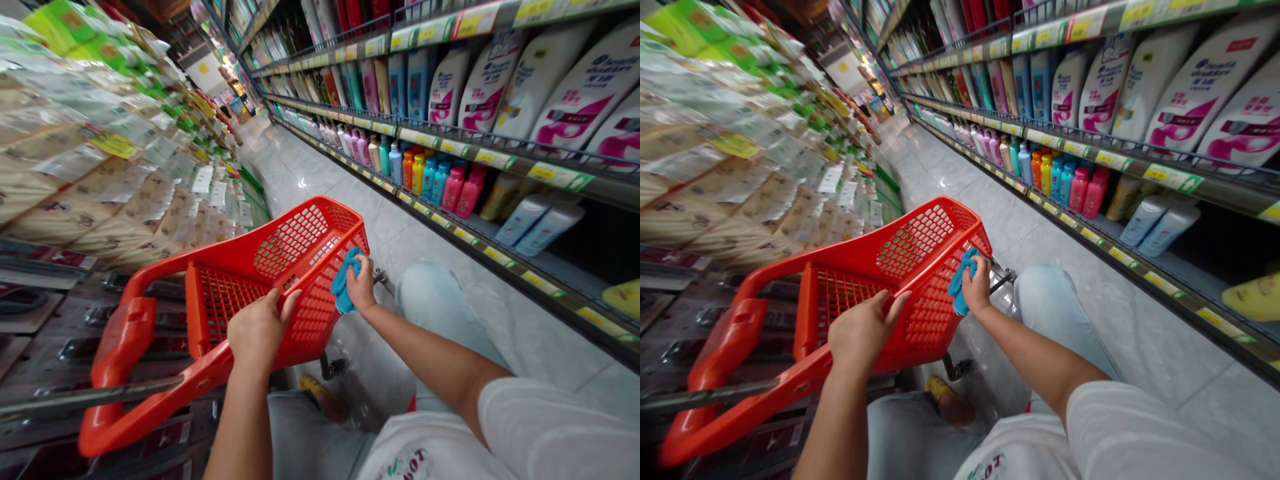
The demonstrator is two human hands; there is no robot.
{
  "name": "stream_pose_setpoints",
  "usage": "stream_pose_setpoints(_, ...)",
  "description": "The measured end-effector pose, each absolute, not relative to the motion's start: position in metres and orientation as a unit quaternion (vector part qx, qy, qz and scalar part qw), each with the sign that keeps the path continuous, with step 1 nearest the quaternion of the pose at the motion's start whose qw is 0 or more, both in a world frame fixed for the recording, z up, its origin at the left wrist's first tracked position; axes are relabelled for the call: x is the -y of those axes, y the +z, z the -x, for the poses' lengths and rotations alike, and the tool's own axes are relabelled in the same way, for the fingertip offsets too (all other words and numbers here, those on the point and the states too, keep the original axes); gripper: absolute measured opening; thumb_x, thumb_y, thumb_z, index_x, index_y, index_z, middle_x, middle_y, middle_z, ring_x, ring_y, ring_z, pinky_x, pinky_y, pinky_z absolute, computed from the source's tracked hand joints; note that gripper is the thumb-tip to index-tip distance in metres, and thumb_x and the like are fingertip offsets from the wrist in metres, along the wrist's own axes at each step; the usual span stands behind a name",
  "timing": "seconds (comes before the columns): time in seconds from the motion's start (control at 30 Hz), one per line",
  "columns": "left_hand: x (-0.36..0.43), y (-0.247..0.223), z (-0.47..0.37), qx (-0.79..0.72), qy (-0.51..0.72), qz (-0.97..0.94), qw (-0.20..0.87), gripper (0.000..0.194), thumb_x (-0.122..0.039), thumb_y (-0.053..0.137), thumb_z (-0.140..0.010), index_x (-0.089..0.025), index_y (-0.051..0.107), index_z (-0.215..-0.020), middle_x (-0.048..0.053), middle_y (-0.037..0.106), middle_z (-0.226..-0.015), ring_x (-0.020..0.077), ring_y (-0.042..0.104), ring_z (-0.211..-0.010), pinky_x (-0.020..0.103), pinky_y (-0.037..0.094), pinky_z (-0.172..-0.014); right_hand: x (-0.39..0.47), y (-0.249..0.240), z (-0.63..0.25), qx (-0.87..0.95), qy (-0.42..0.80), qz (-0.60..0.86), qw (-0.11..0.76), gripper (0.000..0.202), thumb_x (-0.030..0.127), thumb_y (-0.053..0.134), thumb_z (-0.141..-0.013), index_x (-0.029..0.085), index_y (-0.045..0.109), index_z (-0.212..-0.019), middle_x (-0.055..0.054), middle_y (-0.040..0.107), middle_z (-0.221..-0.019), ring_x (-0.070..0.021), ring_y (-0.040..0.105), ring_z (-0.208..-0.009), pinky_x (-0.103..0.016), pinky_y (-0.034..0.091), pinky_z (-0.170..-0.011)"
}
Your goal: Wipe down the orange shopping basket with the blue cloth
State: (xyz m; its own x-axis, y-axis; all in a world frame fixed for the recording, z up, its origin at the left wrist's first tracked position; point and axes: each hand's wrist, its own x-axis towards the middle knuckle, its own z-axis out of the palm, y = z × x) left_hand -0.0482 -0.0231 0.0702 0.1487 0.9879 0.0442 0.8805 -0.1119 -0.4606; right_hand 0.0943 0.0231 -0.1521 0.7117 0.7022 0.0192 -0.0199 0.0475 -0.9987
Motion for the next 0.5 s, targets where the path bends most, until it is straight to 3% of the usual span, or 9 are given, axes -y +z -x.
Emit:
stream_pose_setpoints(0.13,0.003,0.062,0.016,0.625,0.106,0.767,0.1,0.055,-0.066,0.034,-0.097,-0.025,0.071,-0.097,0.009,0.077,-0.09,0.027,0.073,-0.084,0.03,0.036,-0.059,-0.014,-0.166,-0.105,0.233,0.283,0.658,0.658,0.017,0.02,0.048,-0.075,0.021,0.051,-0.092,-0.004,0.061,-0.087,-0.0232,0.058,-0.09,-0.043,0.048,-0.093)
stream_pose_setpoints(0.3,-0.015,0.024,-0.03,0.595,0.035,0.791,0.139,0.053,-0.049,0.025,-0.104,-0.018,0.067,-0.102,0.012,0.076,-0.091,0.0254,0.073,-0.082,0.03,0.034,-0.059,-0.038,-0.134,-0.13,0.275,0.239,0.625,0.691,0.032,0.025,0.052,-0.08,0.021,0.055,-0.111,-0.009,0.062,-0.118,-0.0222,0.055,-0.114,-0.039,0.041,-0.107)
stream_pose_setpoints(0.37,-0.016,0.014,-0.035,0.594,0.017,0.788,0.161,0.055,-0.046,0.021,-0.105,-0.016,0.068,-0.098,0.014,0.075,-0.086,0.0263,0.072,-0.077,0.031,0.03,-0.056,-0.045,-0.129,-0.138,0.267,0.235,0.617,0.701,0.032,0.024,0.052,-0.079,0.022,0.055,-0.111,-0.009,0.061,-0.119,-0.0216,0.055,-0.117,-0.037,0.04,-0.108)
stream_pose_setpoints(0.5,-0.012,0.007,-0.03,0.564,-0.024,0.802,0.193,0.055,-0.044,0.023,-0.105,-0.017,0.068,-0.089,0.012,0.073,-0.076,0.0244,0.069,-0.068,0.032,0.023,-0.055,-0.043,-0.153,-0.146,0.186,0.27,0.648,0.687,0.025,0.023,0.045,-0.075,0.022,0.05,-0.099,-0.006,0.062,-0.096,-0.023,0.059,-0.1,-0.04,0.046,-0.097)
